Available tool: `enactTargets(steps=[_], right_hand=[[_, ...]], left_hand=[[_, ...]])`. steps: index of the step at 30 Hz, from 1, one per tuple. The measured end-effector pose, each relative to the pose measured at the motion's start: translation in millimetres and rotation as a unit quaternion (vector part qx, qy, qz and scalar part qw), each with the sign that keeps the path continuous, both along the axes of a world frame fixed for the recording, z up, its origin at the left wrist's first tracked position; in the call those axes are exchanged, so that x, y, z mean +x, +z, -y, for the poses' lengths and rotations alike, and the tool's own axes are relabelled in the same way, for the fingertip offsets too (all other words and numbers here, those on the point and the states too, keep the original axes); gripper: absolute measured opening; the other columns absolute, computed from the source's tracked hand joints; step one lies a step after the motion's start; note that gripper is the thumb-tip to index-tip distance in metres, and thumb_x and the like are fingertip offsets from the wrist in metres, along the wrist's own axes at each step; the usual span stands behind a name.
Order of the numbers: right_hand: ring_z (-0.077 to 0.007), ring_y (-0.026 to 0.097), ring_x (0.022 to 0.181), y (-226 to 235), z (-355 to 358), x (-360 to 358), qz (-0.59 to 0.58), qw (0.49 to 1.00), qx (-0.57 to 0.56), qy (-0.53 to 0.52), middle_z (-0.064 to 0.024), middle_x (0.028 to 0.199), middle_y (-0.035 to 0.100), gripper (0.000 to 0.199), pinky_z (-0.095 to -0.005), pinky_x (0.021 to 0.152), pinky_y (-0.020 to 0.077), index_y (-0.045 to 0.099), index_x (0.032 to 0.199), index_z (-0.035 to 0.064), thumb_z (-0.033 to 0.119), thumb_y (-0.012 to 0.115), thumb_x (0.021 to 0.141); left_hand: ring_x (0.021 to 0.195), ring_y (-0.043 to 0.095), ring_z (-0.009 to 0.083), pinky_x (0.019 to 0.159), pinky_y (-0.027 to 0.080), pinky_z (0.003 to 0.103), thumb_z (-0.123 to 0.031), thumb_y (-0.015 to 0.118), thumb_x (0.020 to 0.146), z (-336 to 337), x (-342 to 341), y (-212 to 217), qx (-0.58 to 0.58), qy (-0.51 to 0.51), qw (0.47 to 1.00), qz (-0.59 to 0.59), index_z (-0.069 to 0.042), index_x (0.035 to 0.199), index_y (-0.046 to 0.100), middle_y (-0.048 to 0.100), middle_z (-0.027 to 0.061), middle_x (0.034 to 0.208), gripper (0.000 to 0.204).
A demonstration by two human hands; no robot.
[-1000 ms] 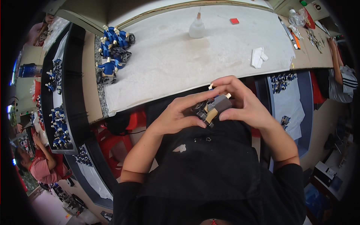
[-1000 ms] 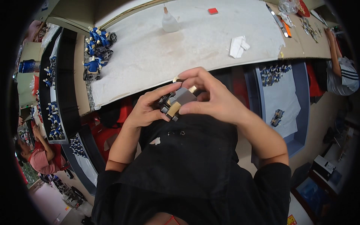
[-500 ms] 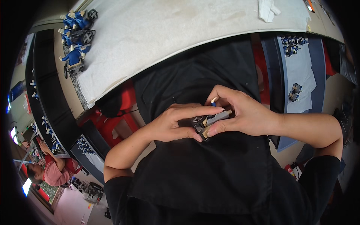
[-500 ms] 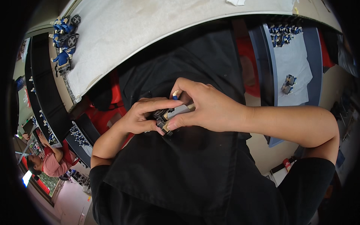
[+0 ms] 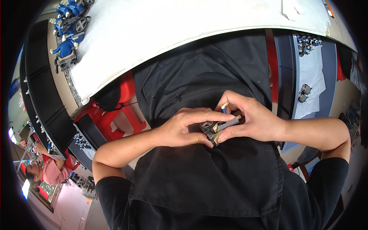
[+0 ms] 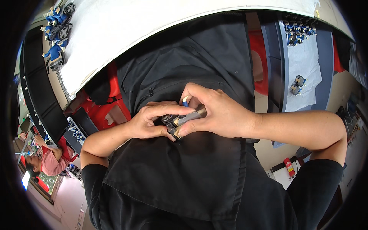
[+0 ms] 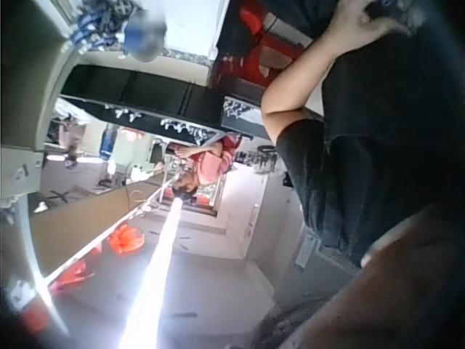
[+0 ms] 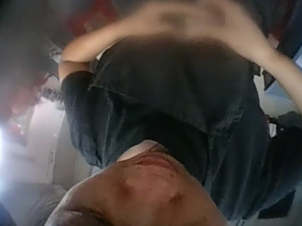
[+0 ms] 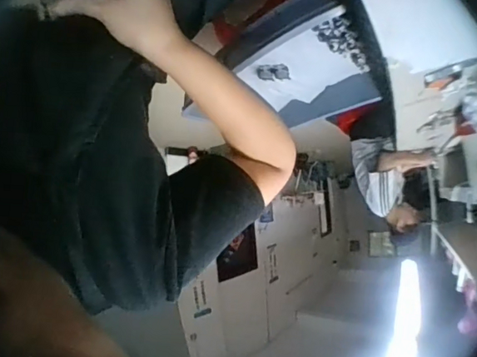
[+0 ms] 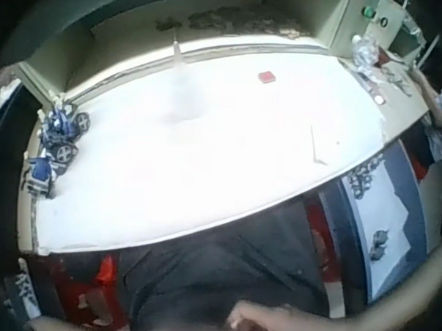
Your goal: The person applies glue to toy car parts with a glue dispenser, then assembles the parts onto a base plate to construct toy cars.
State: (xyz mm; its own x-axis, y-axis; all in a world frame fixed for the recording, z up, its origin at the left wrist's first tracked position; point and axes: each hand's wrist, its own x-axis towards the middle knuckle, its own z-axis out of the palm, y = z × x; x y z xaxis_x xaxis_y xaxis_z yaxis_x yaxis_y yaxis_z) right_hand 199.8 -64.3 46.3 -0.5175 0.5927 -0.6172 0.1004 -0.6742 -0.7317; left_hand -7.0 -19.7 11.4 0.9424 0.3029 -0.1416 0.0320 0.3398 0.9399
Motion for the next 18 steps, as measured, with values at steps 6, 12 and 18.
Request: enactTargets(steps=[6,12,18], right_hand=[[-0.0057,0.051,0.075,1,-1,2,-0.007,1.000,-0.011,0.009,-0.0012,0.081,0.055,0.046,-0.0214,0.063,0.0403,0.045,0.101,0.0057,0.018,0.076,0.069],[-0.0052,0.050,0.077,4,-4,0,-0.028,0.999,-0.009,-0.044,0.0004,0.081,0.053,0.055,-0.0225,0.067,0.0402,0.046,0.114,0.0070,0.015,0.076,0.069],[-0.0071,0.053,0.077,1,-1,-1,-0.054,0.995,-0.025,-0.081,-0.0023,0.080,0.058,0.046,-0.0236,0.070,0.0425,0.048,0.108,0.0078,0.016,0.074,0.071]], left_hand=[[0.086,0.060,0.0192,0.077,0.045,0.030,-0.002,0.075,0.062,-4,2,-4,-0.015,0.010,1.000,0.012,-0.004,0.115,0.056,0.061,0.0093,0.097,0.057],[0.091,0.058,0.0158,0.081,0.045,0.030,-0.002,0.077,0.063,-4,3,7,-0.209,0.071,0.975,-0.025,-0.009,0.136,0.025,0.059,0.0093,0.099,0.089],[0.095,0.055,0.0144,0.082,0.044,0.029,0.001,0.076,0.063,-11,3,7,-0.222,0.019,0.974,-0.043,-0.010,0.136,0.019,0.057,0.0099,0.105,0.093]])
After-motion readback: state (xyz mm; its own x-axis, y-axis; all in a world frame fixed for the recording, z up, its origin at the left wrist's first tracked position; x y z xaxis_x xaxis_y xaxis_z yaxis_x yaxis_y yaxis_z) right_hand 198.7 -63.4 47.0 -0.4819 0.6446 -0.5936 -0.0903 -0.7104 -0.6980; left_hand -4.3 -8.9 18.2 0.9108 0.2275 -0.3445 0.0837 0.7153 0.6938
